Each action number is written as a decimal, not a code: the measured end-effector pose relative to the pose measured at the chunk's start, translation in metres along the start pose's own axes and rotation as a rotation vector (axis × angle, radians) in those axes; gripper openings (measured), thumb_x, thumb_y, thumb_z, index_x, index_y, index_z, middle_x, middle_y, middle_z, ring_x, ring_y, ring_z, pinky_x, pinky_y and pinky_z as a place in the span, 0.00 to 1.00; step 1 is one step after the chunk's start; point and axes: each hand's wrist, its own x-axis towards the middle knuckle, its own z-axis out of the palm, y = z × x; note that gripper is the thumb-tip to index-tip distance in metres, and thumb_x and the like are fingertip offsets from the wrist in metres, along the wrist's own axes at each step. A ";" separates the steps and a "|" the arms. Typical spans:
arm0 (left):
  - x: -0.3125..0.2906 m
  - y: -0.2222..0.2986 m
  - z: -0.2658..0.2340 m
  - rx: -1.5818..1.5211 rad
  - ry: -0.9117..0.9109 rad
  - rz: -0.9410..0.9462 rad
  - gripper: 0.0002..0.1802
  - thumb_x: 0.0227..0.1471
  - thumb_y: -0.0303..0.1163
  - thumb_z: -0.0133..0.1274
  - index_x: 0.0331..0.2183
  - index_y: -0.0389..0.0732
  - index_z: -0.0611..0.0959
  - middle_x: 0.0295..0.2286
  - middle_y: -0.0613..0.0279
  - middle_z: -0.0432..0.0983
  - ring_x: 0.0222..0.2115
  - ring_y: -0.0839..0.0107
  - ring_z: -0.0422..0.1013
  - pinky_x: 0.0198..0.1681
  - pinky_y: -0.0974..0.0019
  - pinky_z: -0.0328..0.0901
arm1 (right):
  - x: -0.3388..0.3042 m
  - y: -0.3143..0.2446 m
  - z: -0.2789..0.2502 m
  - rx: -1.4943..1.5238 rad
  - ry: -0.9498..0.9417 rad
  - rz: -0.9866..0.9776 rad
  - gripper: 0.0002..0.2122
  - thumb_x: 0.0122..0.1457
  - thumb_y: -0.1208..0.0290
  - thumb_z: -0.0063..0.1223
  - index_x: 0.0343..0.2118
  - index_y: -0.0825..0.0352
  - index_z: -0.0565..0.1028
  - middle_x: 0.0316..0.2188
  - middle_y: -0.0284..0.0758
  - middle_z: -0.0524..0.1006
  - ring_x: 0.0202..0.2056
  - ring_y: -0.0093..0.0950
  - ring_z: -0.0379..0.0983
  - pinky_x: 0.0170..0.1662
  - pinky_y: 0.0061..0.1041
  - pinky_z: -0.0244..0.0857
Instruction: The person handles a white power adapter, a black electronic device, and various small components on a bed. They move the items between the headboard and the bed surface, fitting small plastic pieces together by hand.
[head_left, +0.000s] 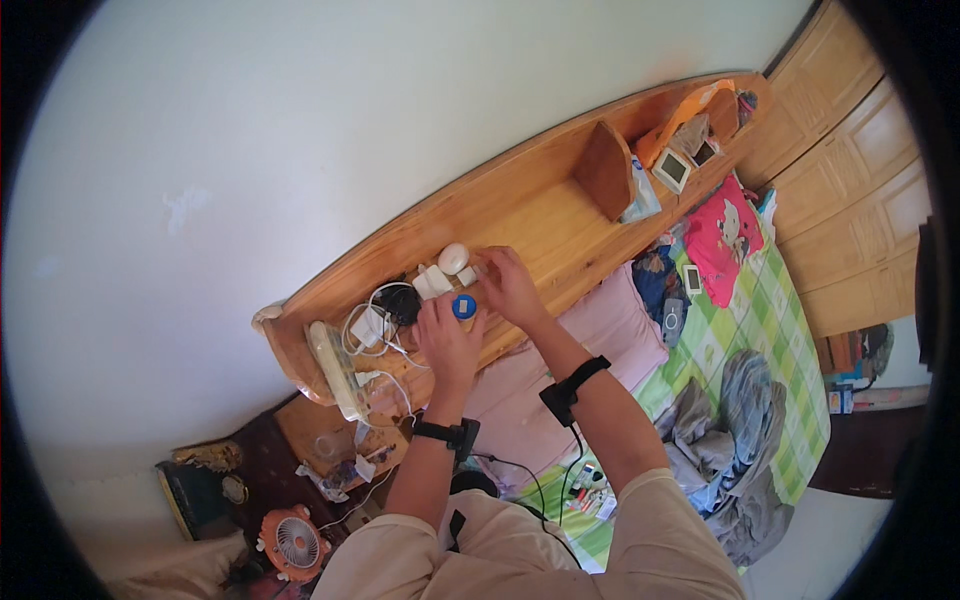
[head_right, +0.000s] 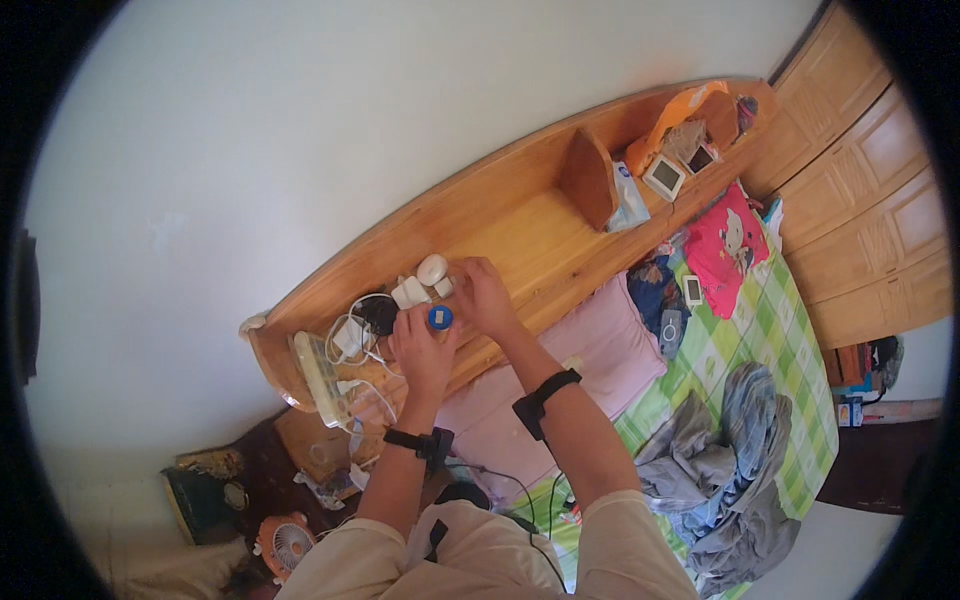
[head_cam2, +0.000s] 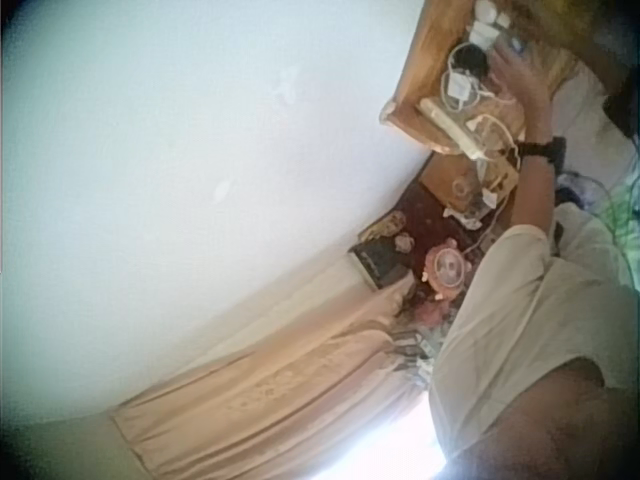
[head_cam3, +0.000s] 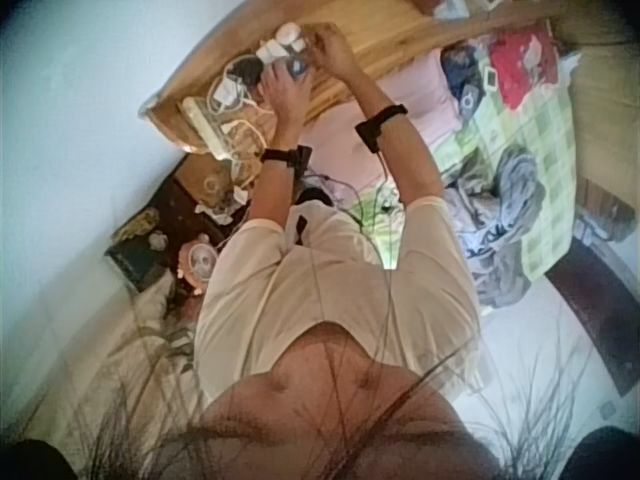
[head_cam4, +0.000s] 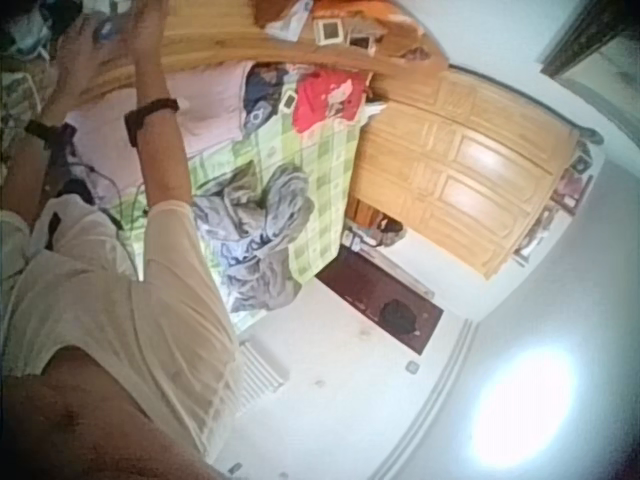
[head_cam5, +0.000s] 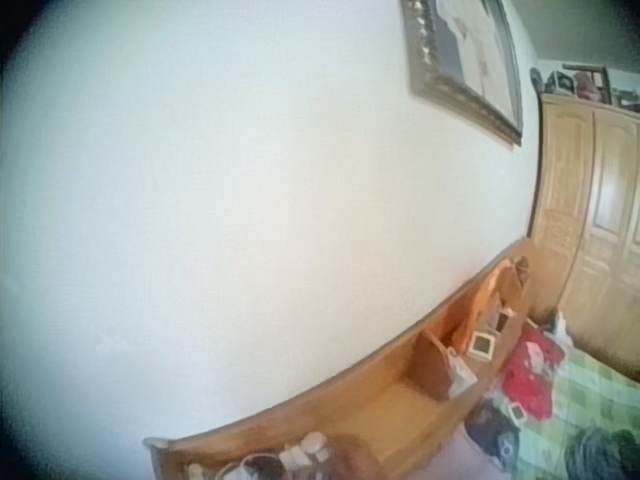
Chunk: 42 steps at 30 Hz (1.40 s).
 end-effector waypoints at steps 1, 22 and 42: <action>0.000 0.000 -0.001 0.003 -0.001 0.000 0.25 0.37 0.36 0.66 0.39 0.43 0.75 0.35 0.59 0.69 0.39 0.57 0.67 0.39 0.54 0.59 | 0.002 0.002 0.002 0.020 -0.002 0.069 0.18 0.50 0.82 0.53 0.46 0.69 0.72 0.40 0.42 0.70 0.40 0.36 0.71 0.41 0.28 0.67; 0.001 -0.010 0.004 -0.031 -0.078 -0.062 0.25 0.37 0.38 0.66 0.39 0.46 0.75 0.37 0.60 0.69 0.40 0.59 0.68 0.38 0.55 0.59 | 0.005 -0.009 0.001 -0.182 -0.024 0.034 0.19 0.48 0.75 0.55 0.46 0.72 0.73 0.39 0.49 0.75 0.41 0.38 0.74 0.44 0.29 0.68; -0.126 0.142 0.016 -1.191 -0.881 -0.250 0.14 0.56 0.33 0.52 0.42 0.35 0.75 0.32 0.61 0.74 0.29 0.75 0.73 0.32 0.72 0.67 | -0.240 -0.069 -0.116 0.440 0.858 0.459 0.16 0.58 0.72 0.51 0.49 0.67 0.69 0.45 0.38 0.73 0.45 0.27 0.71 0.46 0.27 0.65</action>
